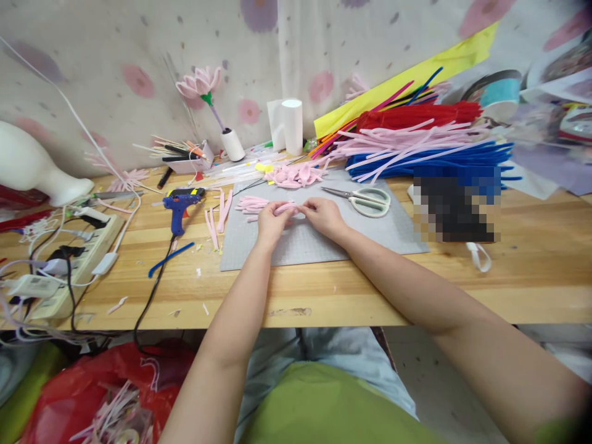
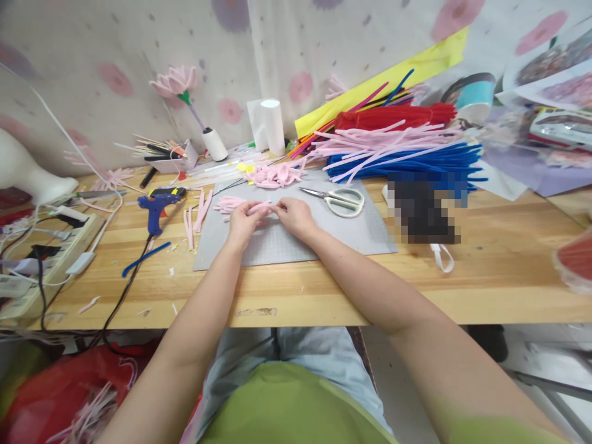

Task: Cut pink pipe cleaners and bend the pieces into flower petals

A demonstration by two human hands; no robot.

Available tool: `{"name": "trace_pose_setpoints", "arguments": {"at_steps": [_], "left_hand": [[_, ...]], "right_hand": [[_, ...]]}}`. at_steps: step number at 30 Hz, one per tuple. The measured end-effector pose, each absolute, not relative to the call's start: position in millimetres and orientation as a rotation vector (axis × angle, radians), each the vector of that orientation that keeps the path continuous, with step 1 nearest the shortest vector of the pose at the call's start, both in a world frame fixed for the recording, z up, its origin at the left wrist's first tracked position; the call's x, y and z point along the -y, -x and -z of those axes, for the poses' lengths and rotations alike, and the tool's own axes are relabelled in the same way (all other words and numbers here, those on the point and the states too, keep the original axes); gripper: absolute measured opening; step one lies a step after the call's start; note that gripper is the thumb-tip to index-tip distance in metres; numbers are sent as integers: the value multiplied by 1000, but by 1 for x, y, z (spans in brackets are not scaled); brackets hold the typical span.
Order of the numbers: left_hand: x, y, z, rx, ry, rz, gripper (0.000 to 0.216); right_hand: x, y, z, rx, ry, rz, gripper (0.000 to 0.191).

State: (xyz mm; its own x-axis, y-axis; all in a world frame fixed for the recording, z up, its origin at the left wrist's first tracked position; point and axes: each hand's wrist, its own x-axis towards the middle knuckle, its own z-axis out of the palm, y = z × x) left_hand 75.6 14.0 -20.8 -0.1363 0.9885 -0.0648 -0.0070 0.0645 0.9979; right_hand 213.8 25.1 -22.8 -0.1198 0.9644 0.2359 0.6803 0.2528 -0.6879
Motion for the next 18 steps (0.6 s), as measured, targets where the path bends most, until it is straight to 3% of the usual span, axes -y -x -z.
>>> {"name": "trace_pose_setpoints", "arguments": {"at_steps": [12,18], "left_hand": [[-14,-74,18,-1781,-1530,-1178,15],[-16,-71,19,-1533,-1367,-1201,21]], "right_hand": [[-18,-208,20,1971,1510,-426,24],[-20,-211,21,1903,1542,-449,23]]}}
